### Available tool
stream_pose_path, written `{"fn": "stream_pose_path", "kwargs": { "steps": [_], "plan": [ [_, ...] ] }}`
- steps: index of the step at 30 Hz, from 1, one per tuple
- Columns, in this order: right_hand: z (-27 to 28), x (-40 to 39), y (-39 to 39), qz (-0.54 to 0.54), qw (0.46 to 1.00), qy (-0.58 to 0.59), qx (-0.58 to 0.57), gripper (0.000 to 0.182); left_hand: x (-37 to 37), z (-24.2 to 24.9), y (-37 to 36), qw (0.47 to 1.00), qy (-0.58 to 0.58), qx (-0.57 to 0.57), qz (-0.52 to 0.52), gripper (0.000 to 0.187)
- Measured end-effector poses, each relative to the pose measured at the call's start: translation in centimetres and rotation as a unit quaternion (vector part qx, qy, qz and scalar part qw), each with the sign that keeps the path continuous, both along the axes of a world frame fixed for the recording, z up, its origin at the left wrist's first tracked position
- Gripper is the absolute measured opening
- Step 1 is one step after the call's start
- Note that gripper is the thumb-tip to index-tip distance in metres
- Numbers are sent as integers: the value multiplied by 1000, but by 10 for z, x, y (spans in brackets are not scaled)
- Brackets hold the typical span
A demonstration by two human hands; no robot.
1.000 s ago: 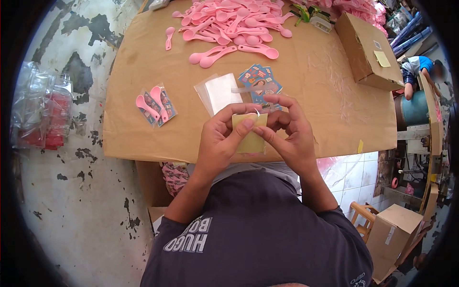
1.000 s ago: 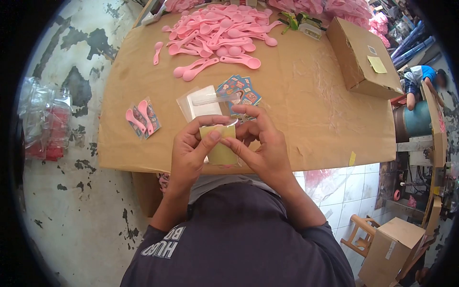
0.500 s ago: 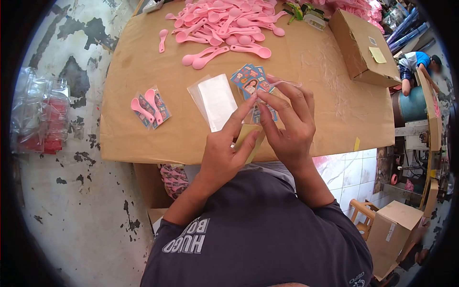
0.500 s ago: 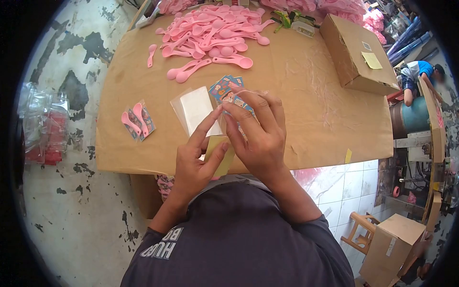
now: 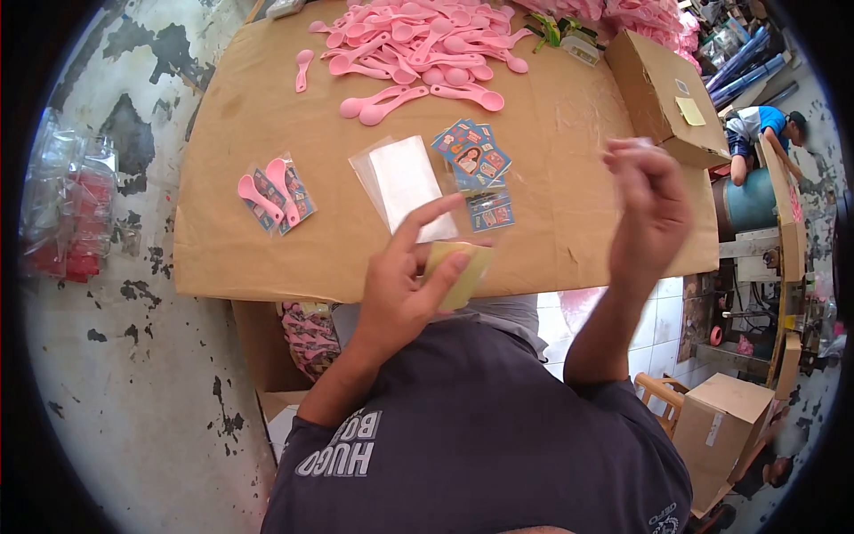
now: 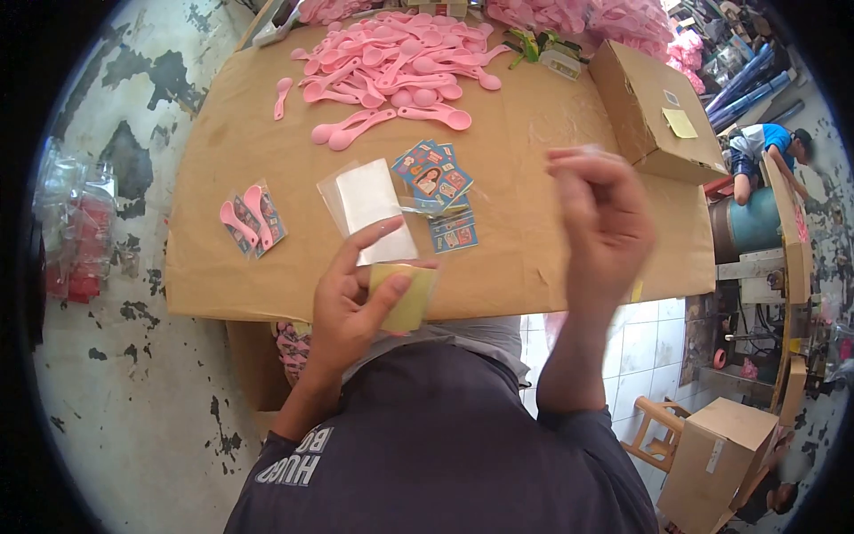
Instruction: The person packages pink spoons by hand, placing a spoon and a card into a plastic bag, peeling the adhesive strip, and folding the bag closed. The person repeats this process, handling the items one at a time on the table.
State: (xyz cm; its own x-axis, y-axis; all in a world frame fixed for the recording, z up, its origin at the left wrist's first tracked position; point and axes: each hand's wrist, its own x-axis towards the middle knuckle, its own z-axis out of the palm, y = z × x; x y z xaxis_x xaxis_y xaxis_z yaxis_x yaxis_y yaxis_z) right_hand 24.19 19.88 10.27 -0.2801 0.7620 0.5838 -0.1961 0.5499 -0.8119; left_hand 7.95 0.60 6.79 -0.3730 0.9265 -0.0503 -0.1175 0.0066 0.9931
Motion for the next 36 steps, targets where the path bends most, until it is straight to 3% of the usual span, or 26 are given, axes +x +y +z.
{"fn": "stream_pose_path", "kwargs": {
  "steps": [1, 4, 6, 7, 8, 11, 13, 14, 16, 17, 19, 22, 23, 24, 26, 27, 29, 31, 33, 34, 36],
  "plan": [
    [13, 13, 4, 18, 999, 36, -21, 7, -2, 1, -2, 997, -74, 6, 19, 45],
    [32, 48, 34, 335, 932, 138, -25, 10, -10, -6, -8, 994, -93, 27, 53, 31],
    [21, 63, 63, 223, 970, -77, -54, 17, -15, -4, -12, 994, -103, 34, 33, 23],
    [15, 46, 71, 51, 964, -244, -95, 24, -15, -4, -14, 994, -97, 35, 34, 23],
    [-28, 59, 96, -231, 819, -488, 195, 28, -15, -5, -13, 995, -91, 39, 34, 23],
    [-16, 62, 79, -255, 822, -494, 121, 25, -13, -8, -11, 995, -33, 77, 50, 22],
    [-2, 54, 60, -278, 876, -393, -44, 21, -13, -12, -8, 995, -29, 77, 57, 23],
    [-6, 52, 58, -275, 877, -391, -50, 21, -14, -13, -7, 995, -21, 78, 62, 23],
    [-13, 48, 56, -279, 912, -288, 87, 19, -12, -7, -5, 995, -35, 70, 61, 22],
    [-21, 55, 64, -276, 914, -285, 82, 19, -11, -4, -3, 994, -55, 68, 63, 21],
    [-36, 72, 82, -214, 919, -260, 207, 17, -9, 0, 1, 994, -53, 71, 68, 22],
    [-34, 58, 76, -210, 921, -293, 146, 20, -8, 1, 5, 993, -59, 78, 73, 22],
    [-31, 46, 67, -266, 879, -372, 134, 29, -8, 1, 5, 992, -67, 85, 69, 22],
    [-35, 45, 65, -263, 881, -371, 133, 29, -7, 0, 4, 992, -65, 84, 71, 22],
    [-42, 44, 62, -341, 803, -399, 283, 32, -7, -1, 6, 994, -62, 67, 66, 24],
    [-40, 40, 54, -337, 804, -398, 284, 32, -6, 0, 7, 993, -62, 67, 71, 24],
    [-34, 26, 21, -168, 956, -225, 89, 29, -3, 4, 9, 993, -67, 55, 79, 23],
    [-36, 20, -4, -15, 979, -200, 27, 25, -1, 3, 11, 992, -76, 62, 74, 23],
    [-33, 7, -28, 149, 970, -182, -59, 22, 1, 2, 14, 992, -86, 72, 63, 23],
    [-33, 0, -35, 145, 971, -182, -59, 22, 2, 1, 16, 990, -78, 91, 71, 21],
    [-36, -11, -46, 269, 945, -146, -116, 20, 2, -2, 17, 988, -71, 111, 77, 19]
  ]
}}
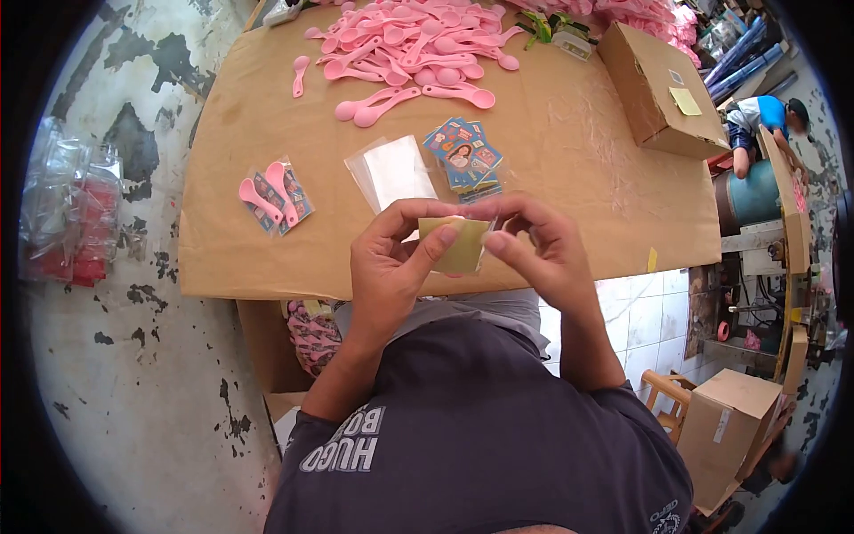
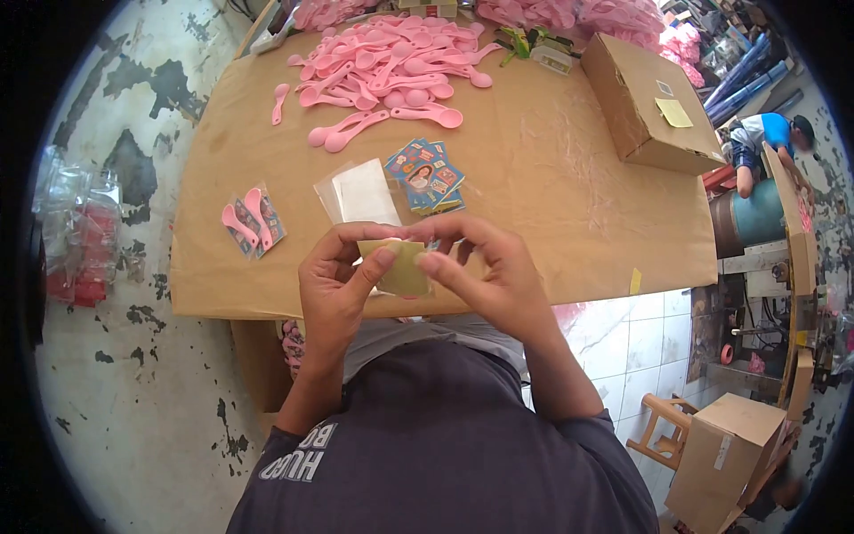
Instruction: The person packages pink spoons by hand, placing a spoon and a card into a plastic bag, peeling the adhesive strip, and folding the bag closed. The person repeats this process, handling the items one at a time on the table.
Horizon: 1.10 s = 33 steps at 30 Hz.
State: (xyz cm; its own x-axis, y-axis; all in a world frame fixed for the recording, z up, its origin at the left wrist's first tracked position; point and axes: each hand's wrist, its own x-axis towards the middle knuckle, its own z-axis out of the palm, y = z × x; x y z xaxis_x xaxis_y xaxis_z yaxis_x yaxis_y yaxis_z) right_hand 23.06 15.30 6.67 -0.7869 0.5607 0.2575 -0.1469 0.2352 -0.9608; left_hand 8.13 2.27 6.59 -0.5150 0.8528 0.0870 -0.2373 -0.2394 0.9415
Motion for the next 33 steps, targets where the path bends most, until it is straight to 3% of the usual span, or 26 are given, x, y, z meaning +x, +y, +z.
{"fn": "stream_pose_path", "kwargs": {
  "steps": [2, 6, 15, 24, 28, 30, 32, 33],
  "plan": [
    [-10, -3, -3, -4, 1000, -8, -28, 20, -3, -5, -3, 999, 44, 8, 13, 18],
    [-12, -11, -8, -10, 993, 7, -118, 18, -10, -7, -12, 1000, 23, 3, 20, 18],
    [5, -11, -13, 11, 986, 0, -164, 14, -12, -3, -25, 999, 32, 24, 26, 15],
    [-9, -3, 2, 51, 977, 72, -195, 17, -10, -8, -24, 973, 222, 49, 25, 13],
    [-1, -3, -2, 63, 974, 63, -208, 8, -6, -10, -26, 982, 181, 52, 32, 12],
    [-5, -6, -7, 28, 990, 51, -129, 17, -1, -7, -24, 986, 155, 24, 51, 12],
    [-1, -9, -14, 19, 989, 69, -132, 26, 2, 8, -19, 999, -32, 20, 31, 14],
    [1, -12, -16, 7, 987, 85, -136, 35, -3, 9, -22, 998, -63, 0, -21, 21]
  ]
}}
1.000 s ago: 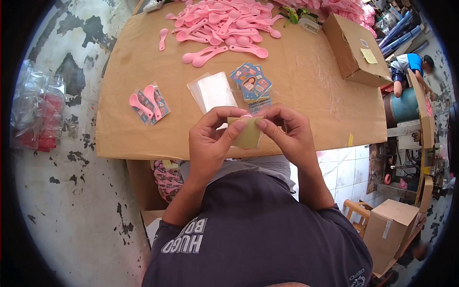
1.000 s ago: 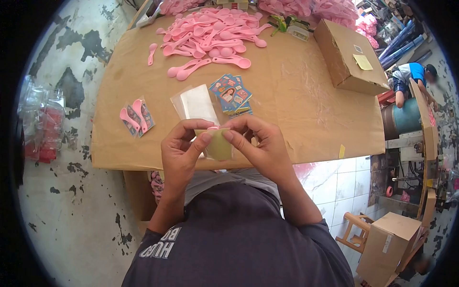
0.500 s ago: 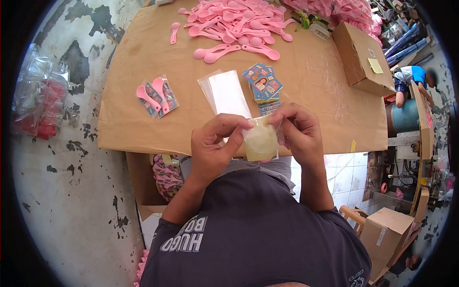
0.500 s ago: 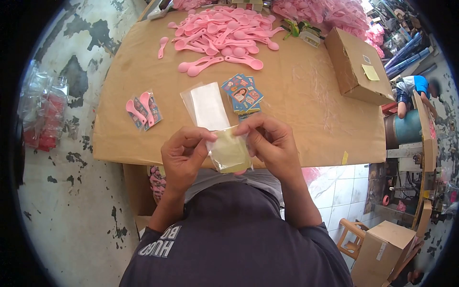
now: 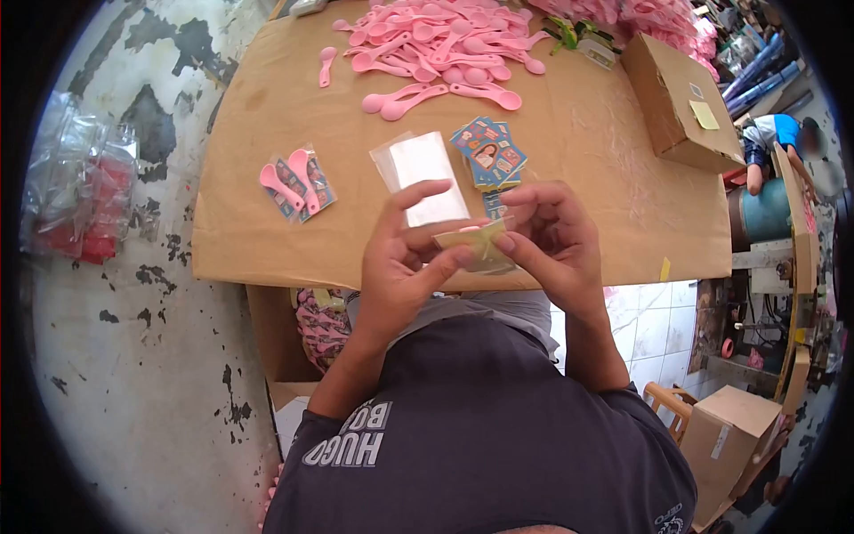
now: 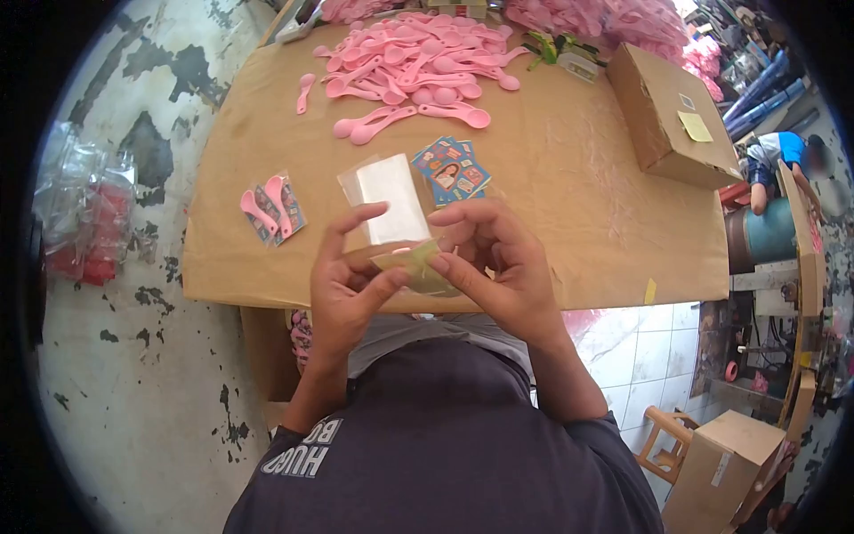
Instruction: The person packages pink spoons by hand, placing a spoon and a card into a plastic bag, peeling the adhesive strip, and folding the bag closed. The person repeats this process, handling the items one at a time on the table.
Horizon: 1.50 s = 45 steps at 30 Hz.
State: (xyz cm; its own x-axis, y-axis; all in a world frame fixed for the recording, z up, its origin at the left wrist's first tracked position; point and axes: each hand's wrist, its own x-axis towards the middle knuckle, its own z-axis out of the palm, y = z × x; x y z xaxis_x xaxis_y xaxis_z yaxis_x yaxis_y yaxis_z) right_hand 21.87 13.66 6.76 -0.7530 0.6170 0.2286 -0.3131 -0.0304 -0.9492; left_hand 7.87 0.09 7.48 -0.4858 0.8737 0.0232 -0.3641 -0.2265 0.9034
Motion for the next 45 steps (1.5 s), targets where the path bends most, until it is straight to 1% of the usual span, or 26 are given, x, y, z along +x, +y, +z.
{"fn": "stream_pose_path", "kwargs": {
  "steps": [3, 4, 5, 6, 7, 9, 11, 12, 14, 15, 17, 18, 20, 21, 23, 24, 26, 27, 30, 33, 35, 37, 39, 40, 42, 45],
  "plan": [
    [-5, -4, 0, 14, 997, 48, 62, 40, -12, -11, -10, 992, 99, -59, -51, 27],
    [-4, -6, 0, 18, 997, 47, 61, 40, -17, -19, -14, 986, 165, -23, -32, 30],
    [0, -8, -1, 2, 989, -33, 143, 45, -22, -19, -17, 986, 162, -24, -29, 30],
    [2, -10, -1, -14, 968, -113, 224, 51, -29, -19, -19, 979, 199, 13, 31, 29],
    [1, -14, -2, -11, 968, -116, 223, 51, -37, -18, -21, 967, 234, 49, 91, 28],
    [-2, -24, -5, -103, 906, -211, 353, 44, -59, -17, -29, 914, 334, 94, 208, 25],
    [-13, -29, -6, -98, 895, -191, 392, 41, -86, -15, -29, 824, 462, 107, 311, 26],
    [-17, -31, -7, -94, 883, -170, 428, 38, -101, -16, -33, 823, 462, 105, 312, 26],
    [-20, -34, -13, -83, 869, -198, 445, 35, -126, -19, -45, 776, 545, -10, 318, 30],
    [-21, -36, -16, -74, 854, -227, 463, 33, -130, -19, -50, 776, 545, -10, 317, 30],
    [-29, -38, -19, -75, 844, -249, 469, 32, -134, -20, -58, 738, 592, -216, 241, 34],
    [-34, -38, -18, -71, 836, -257, 479, 29, -132, -23, -58, 738, 592, -216, 241, 34],
    [-47, -39, -16, -64, 829, -268, 487, 26, -121, -31, -55, 771, 562, -139, 265, 30],
    [-54, -40, -14, -71, 839, -264, 471, 22, -113, -33, -53, 772, 561, -142, 264, 30],
    [-57, -41, -13, -76, 849, -258, 455, 17, -93, -36, -44, 839, 481, -96, 235, 20],
    [-55, -41, -13, -99, 858, -236, 445, 14, -82, -36, -42, 838, 482, -97, 236, 20],
    [-47, -41, -12, -124, 866, -212, 435, 11, -63, -39, -35, 946, 249, -185, 98, 27],
    [-41, -40, -11, -135, 871, -193, 432, 10, -59, -42, -30, 945, 250, -186, 98, 27],
    [-23, -32, -13, -121, 870, -167, 447, 10, -52, -50, -19, 975, 137, -176, -19, 36],
    [-14, -25, -14, -78, 867, -146, 471, 11, -42, -50, -4, 989, 78, -128, -3, 31],
    [-13, -24, -11, -27, 904, -119, 411, 12, -46, -51, -2, 991, 72, -117, -8, 30],
    [-20, -23, 7, -46, 913, -133, 384, 20, -47, -51, 0, 992, 65, -105, -12, 32],
    [-23, -29, 28, -206, 858, -208, 421, 31, -44, -47, 0, 996, -16, -85, 18, 31],
    [-24, -33, 36, -208, 857, -210, 422, 31, -44, -48, -1, 996, -17, -84, 15, 31],
    [-24, -40, 50, -288, 798, -297, 438, 40, -45, -51, -3, 993, -85, -69, 38, 30],
    [-31, -47, 61, -256, 823, -353, 363, 42, -48, -64, -8, 994, -94, -50, 37, 28]
  ]
}}
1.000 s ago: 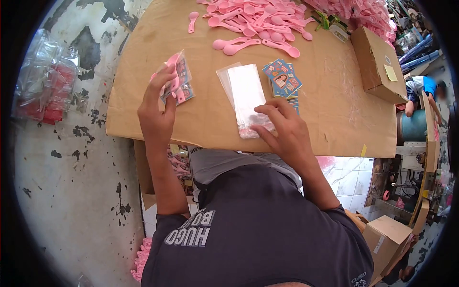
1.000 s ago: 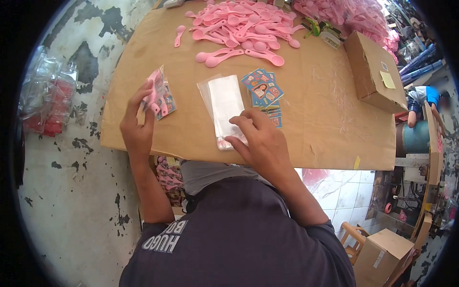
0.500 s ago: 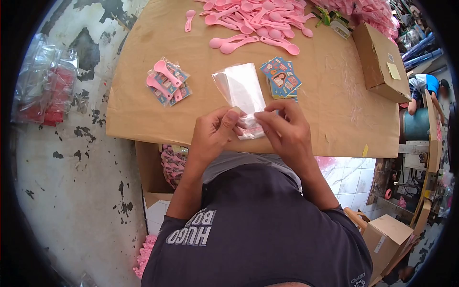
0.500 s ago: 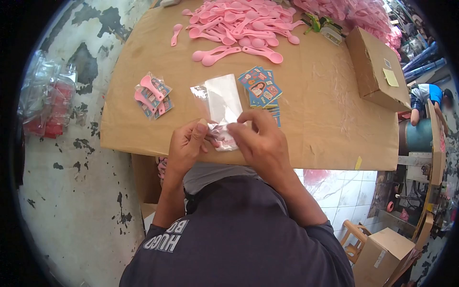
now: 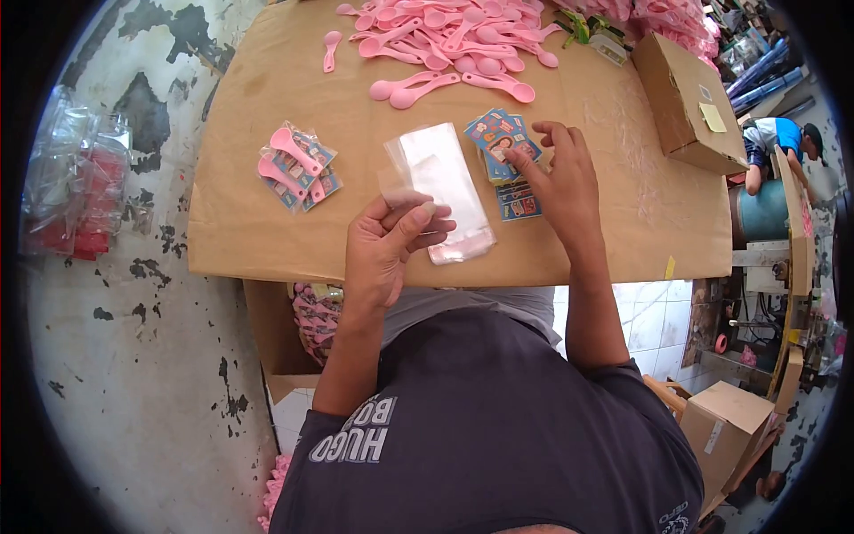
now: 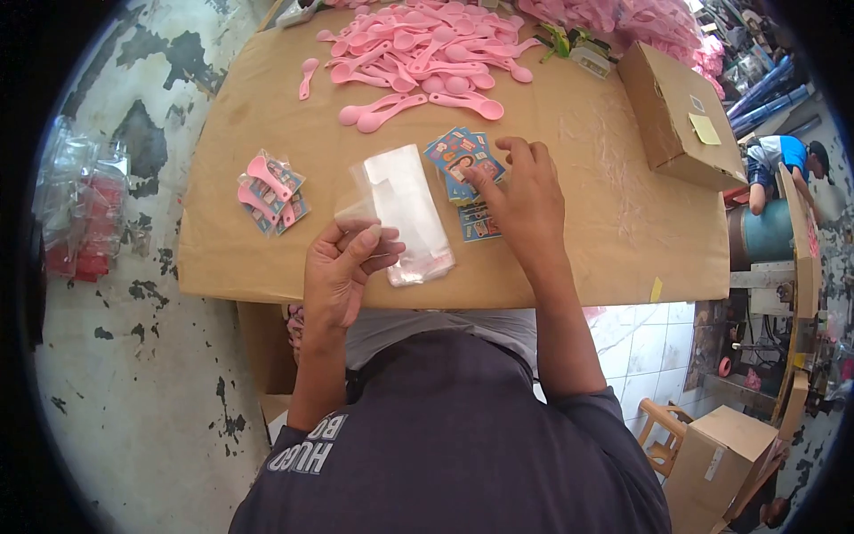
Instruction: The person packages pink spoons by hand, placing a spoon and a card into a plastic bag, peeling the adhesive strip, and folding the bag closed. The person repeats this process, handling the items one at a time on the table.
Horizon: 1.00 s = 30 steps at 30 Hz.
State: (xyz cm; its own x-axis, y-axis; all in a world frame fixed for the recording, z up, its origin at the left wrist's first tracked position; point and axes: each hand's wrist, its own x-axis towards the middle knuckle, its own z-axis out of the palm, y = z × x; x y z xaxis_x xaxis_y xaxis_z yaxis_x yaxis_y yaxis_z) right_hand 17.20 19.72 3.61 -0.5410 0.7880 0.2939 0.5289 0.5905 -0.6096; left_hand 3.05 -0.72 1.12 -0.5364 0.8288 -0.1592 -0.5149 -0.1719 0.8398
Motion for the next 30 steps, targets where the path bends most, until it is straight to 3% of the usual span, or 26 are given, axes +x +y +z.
{"fn": "stream_pose_path", "kwargs": {
  "steps": [3, 6, 10, 12, 13, 16, 18, 20, 22, 26, 30],
  "plan": [
    [-11, -4, 9, 21, 997, 49, -64, 40, -1, -3, -2, 998, 62, -18, 12, 27],
    [-5, -5, 10, -4, 987, 82, -139, 35, -1, 9, 0, 999, 13, 21, 22, 28],
    [-12, -5, 14, -9, 983, 122, -139, 30, -1, 7, 3, 998, -22, 48, 19, 30],
    [-12, -4, 12, -13, 987, 159, -14, 24, -2, 9, 4, 998, -40, 45, 33, 25],
    [-9, -2, 10, -11, 987, 160, -15, 24, -2, 9, 5, 998, -39, 45, 35, 25],
    [1, 10, -7, 13, 964, 243, -105, 22, -2, 5, 7, 994, -43, 67, 73, 22],
    [2, 20, -24, 107, 923, 285, -237, 20, -3, 0, 10, 989, -40, 93, 104, 23],
    [1, 32, -40, 132, 911, 265, -287, 19, -3, 3, 15, 988, -42, 97, 114, 22],
    [3, 35, -55, 149, 871, 231, -407, 18, 0, 6, 21, 987, -47, 101, 118, 21],
    [3, 32, -68, 141, 853, 227, -448, 19, 12, 15, 30, 988, -56, 105, 96, 25],
    [-3, 23, -71, 140, 841, 306, -424, 20, 20, 14, 34, 991, -59, 93, 76, 30]
  ]
}}
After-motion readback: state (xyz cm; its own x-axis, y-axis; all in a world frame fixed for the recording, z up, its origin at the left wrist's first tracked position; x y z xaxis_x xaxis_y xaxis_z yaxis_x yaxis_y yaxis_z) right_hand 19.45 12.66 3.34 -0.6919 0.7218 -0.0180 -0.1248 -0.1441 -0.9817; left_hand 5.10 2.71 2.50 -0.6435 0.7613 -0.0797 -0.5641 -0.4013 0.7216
